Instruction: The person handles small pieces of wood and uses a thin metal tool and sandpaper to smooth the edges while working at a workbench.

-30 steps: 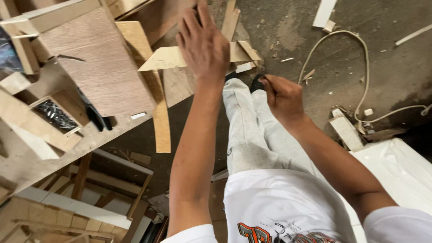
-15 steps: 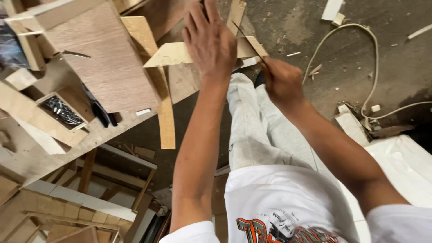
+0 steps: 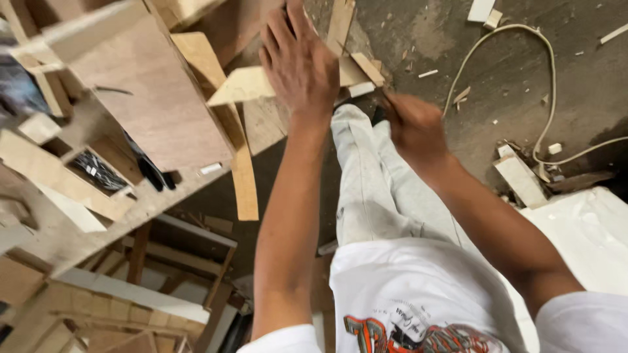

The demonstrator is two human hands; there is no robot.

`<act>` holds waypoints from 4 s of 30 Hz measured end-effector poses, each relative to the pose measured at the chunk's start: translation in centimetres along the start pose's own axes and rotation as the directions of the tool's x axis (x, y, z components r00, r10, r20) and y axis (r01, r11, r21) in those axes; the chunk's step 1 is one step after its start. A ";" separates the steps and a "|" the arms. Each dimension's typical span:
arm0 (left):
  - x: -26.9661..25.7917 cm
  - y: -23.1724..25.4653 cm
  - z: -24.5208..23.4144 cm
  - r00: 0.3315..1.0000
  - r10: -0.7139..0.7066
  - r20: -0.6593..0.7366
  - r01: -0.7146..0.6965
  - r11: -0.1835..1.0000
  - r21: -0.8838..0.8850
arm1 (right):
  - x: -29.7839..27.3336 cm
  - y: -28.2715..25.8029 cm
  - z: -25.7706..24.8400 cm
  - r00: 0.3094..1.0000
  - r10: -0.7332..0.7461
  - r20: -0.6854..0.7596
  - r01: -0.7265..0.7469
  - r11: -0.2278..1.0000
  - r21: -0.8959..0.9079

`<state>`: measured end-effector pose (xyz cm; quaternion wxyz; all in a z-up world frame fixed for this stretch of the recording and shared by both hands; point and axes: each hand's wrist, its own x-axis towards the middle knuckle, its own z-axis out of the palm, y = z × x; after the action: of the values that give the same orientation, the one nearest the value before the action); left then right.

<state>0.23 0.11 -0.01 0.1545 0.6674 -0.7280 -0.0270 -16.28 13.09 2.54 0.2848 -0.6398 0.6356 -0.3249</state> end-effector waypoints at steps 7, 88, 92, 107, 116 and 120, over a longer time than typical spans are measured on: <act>0.0 0.2 0.7 0.999 0.030 -0.012 -0.031 0.999 -0.019 | 0.7 0.2 1.1 0.999 0.036 -0.003 -0.036 0.999 -0.022; -1.0 -0.7 1.2 0.994 0.070 -0.080 -0.078 0.993 -0.094 | 0.8 0.0 2.2 0.998 -0.024 -0.056 0.020 0.996 -0.083; -1.4 -0.6 1.5 0.999 -0.024 -0.031 0.024 1.000 -0.014 | -1.4 -0.7 0.6 0.999 0.017 -0.043 -0.021 0.994 -0.103; 0.0 -0.2 -0.1 0.998 0.042 -0.054 -0.044 0.999 -0.029 | 1.1 -0.1 1.4 1.000 0.002 -0.029 -0.005 0.994 -0.106; -0.1 0.0 0.0 0.996 0.053 -0.065 -0.055 0.998 -0.019 | 0.6 0.3 1.0 0.998 -0.053 -0.025 0.049 0.991 -0.127; 0.0 -0.2 0.1 0.997 0.046 -0.058 -0.047 0.999 -0.009 | -1.0 -0.4 0.0 1.000 0.016 -0.016 -0.019 0.988 -0.153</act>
<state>0.38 0.05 -0.13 0.1795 0.6499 -0.7384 -0.0080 -15.99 14.11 2.75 0.2328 -0.6518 0.6665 -0.2772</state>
